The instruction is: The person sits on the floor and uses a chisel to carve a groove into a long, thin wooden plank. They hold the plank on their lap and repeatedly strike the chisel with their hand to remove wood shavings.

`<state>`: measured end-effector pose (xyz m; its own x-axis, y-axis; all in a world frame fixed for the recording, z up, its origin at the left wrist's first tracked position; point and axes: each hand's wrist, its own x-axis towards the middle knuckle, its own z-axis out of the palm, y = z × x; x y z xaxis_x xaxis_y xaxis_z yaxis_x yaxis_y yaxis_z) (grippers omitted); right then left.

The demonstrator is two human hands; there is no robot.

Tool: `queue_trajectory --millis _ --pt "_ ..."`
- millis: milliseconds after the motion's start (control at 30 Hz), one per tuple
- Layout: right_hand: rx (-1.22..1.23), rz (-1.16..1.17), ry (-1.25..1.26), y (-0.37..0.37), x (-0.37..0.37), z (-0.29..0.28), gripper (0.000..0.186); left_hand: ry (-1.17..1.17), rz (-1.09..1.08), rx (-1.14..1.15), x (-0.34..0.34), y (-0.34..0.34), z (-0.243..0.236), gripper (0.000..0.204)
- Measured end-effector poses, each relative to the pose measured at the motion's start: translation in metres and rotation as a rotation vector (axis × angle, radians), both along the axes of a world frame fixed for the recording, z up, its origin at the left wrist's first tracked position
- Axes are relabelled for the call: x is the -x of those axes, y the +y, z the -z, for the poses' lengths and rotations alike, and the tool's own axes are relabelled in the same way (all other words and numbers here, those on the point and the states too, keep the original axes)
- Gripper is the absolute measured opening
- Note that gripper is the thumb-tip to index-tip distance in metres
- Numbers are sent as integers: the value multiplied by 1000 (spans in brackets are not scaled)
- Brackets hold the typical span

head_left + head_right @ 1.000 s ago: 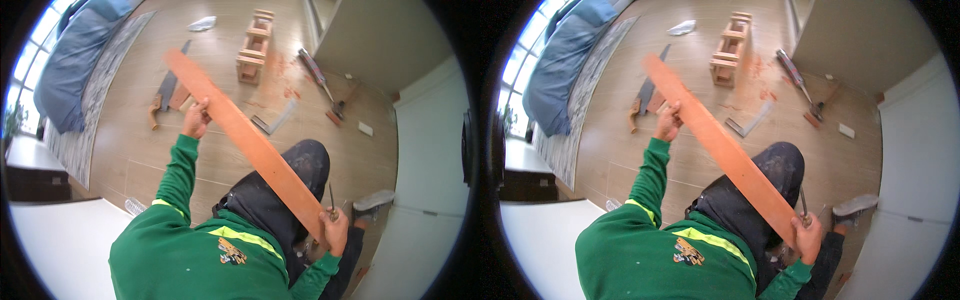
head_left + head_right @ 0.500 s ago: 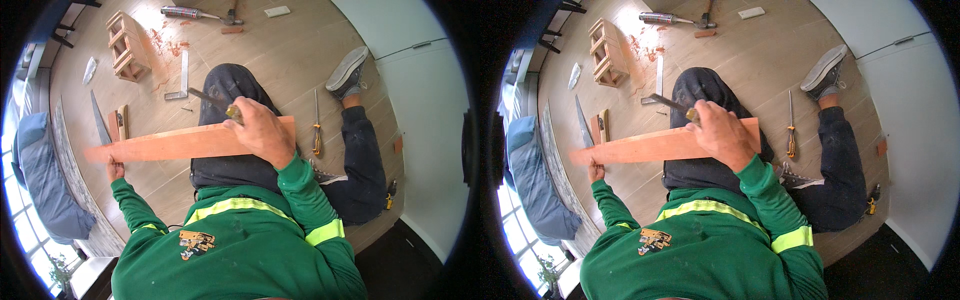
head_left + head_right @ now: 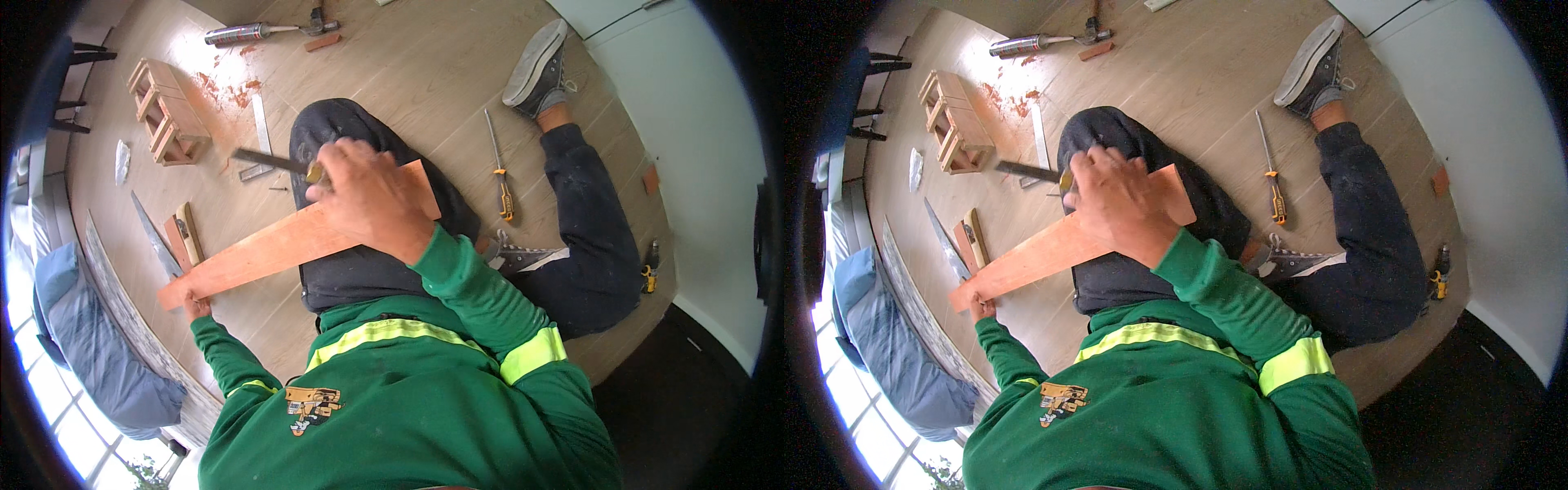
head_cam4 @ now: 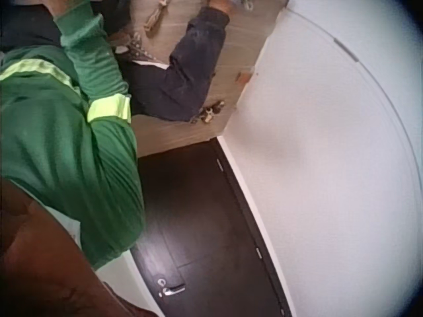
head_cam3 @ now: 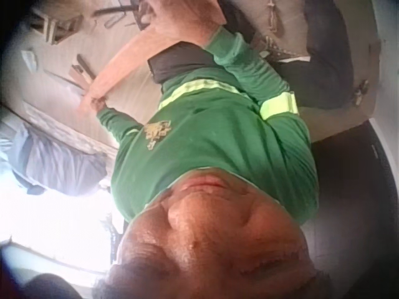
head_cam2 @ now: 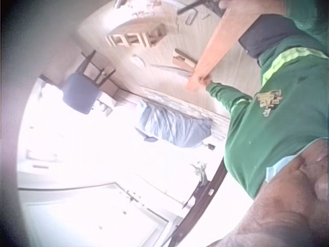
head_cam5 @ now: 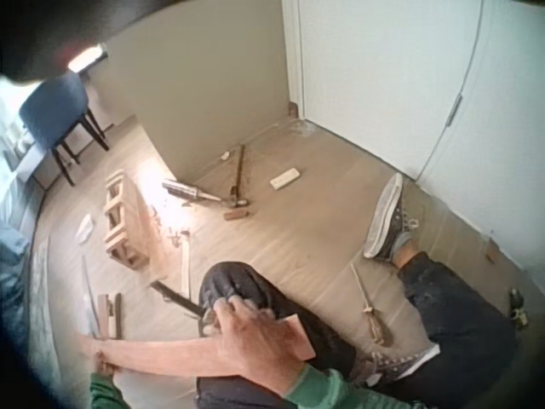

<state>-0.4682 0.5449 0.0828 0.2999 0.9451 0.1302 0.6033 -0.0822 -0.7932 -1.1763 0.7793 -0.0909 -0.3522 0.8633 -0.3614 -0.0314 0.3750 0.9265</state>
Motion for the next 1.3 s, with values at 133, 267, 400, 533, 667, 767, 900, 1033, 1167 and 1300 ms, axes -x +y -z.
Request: queue_trajectory --millis 133,267,400,533,667,767,900,1033,1167,1300 --pt "0 178 74 -48 -58 -48 42 428 168 -215 -156 -19 2 66" --pt "92 262 195 -112 -96 -65 51 1097 719 -700 -380 -89 -156 61" --pt "269 195 30 -164 -90 -61 39 646 1297 -714 -500 -132 -190 77" --pt "362 152 -22 -180 -61 -61 30 667 1658 -889 -566 -144 -159 98" --pt "480 161 -41 -190 -51 -64 27 596 1787 -912 -583 -138 -142 95" --pt "510 241 113 -186 -37 -57 24 520 1846 -806 -592 -136 -150 94" --pt "548 223 70 -162 -23 -59 24 504 1830 -809 -597 -142 -149 98" --pt "658 186 154 -152 -12 -47 25 556 1644 -981 -588 -150 -131 105" --pt "676 164 84 -138 -6 -45 26 680 1597 -978 -581 -153 -128 110" --pt "763 173 86 -129 -2 -45 26 635 1569 -983 -582 -153 -121 106"
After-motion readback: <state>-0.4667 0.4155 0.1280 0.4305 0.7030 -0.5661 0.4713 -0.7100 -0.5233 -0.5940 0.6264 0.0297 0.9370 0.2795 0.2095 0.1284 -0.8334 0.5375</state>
